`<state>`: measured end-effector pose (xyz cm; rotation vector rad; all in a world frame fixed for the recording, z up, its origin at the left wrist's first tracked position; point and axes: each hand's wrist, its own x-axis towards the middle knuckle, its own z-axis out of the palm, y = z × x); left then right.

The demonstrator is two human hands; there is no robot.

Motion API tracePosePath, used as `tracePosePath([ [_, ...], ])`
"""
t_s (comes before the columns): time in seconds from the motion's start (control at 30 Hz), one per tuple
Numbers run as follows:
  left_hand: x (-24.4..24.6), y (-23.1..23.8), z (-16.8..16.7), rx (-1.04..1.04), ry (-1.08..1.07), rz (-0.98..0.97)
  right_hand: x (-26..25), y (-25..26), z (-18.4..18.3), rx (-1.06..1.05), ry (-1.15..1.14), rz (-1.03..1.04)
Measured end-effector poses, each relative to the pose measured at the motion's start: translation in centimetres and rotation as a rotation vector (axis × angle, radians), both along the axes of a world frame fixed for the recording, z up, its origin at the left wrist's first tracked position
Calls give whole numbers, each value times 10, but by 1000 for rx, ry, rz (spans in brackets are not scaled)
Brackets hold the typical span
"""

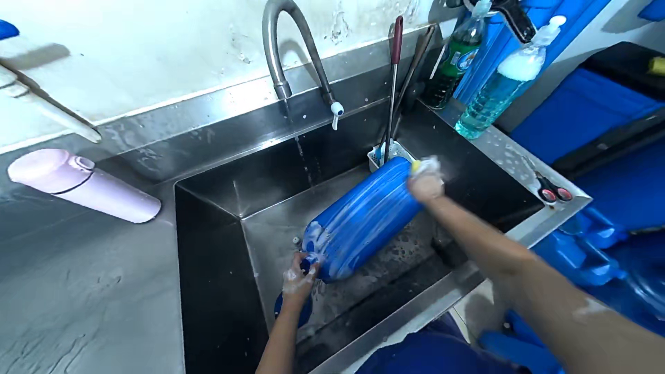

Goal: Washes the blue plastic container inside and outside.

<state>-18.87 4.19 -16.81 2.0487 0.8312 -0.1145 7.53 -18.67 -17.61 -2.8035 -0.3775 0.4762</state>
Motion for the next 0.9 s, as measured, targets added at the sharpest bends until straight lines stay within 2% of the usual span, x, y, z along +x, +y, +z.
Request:
tracePosePath([
  [0.03,1,0,1,-2,9,0,-38,37,1,26,2,143],
  [0.1,-4,-4,0,16,23,1,-132,106,2,250,68,497],
  [0.13,-7,-7,1,34,27,7,-157,126,6,327,128,645],
  [0.17,-10,-7,-1,60,-5,18,-157,133,10,370,148,725],
  [0.23,-19,-4,-7,45,-59,51,-98,102,11,311,69,590],
  [0.33,-19,9,-39,-89,-161,107,64,17,-4,130,52,140],
  [0.37,-15,11,-53,-141,-182,137,95,5,-8,82,125,26],
  [0.4,-8,10,-65,-166,-221,210,104,8,-6,53,157,-13],
  [0.43,5,13,-71,-158,-280,316,88,25,-4,61,97,14],
  [0.47,22,19,-69,-138,-320,378,54,52,-5,102,-26,129],
  [0.53,55,39,-43,-172,-299,375,-34,104,-14,404,-255,482],
  [0.6,79,55,-21,-315,-198,397,-80,131,-21,793,-243,746],
  [0.63,85,61,-21,-353,-147,466,-75,133,-31,836,-209,783],
  [0.67,83,64,-31,-338,-105,549,-54,127,-46,776,-148,735],
  [0.73,59,47,-46,-275,46,621,22,102,-94,521,81,521],
  [0.77,40,26,-42,-291,152,634,61,87,-121,419,203,383],
  [0.8,21,-1,-37,-290,250,653,94,78,-137,336,309,229],
  [0.83,7,-26,-28,-372,277,712,115,79,-148,285,384,100],
  [0.87,-2,-46,-24,-433,266,830,117,88,-152,251,405,36],
  [0.9,-3,-59,-25,-437,229,973,97,99,-151,260,369,65],
])
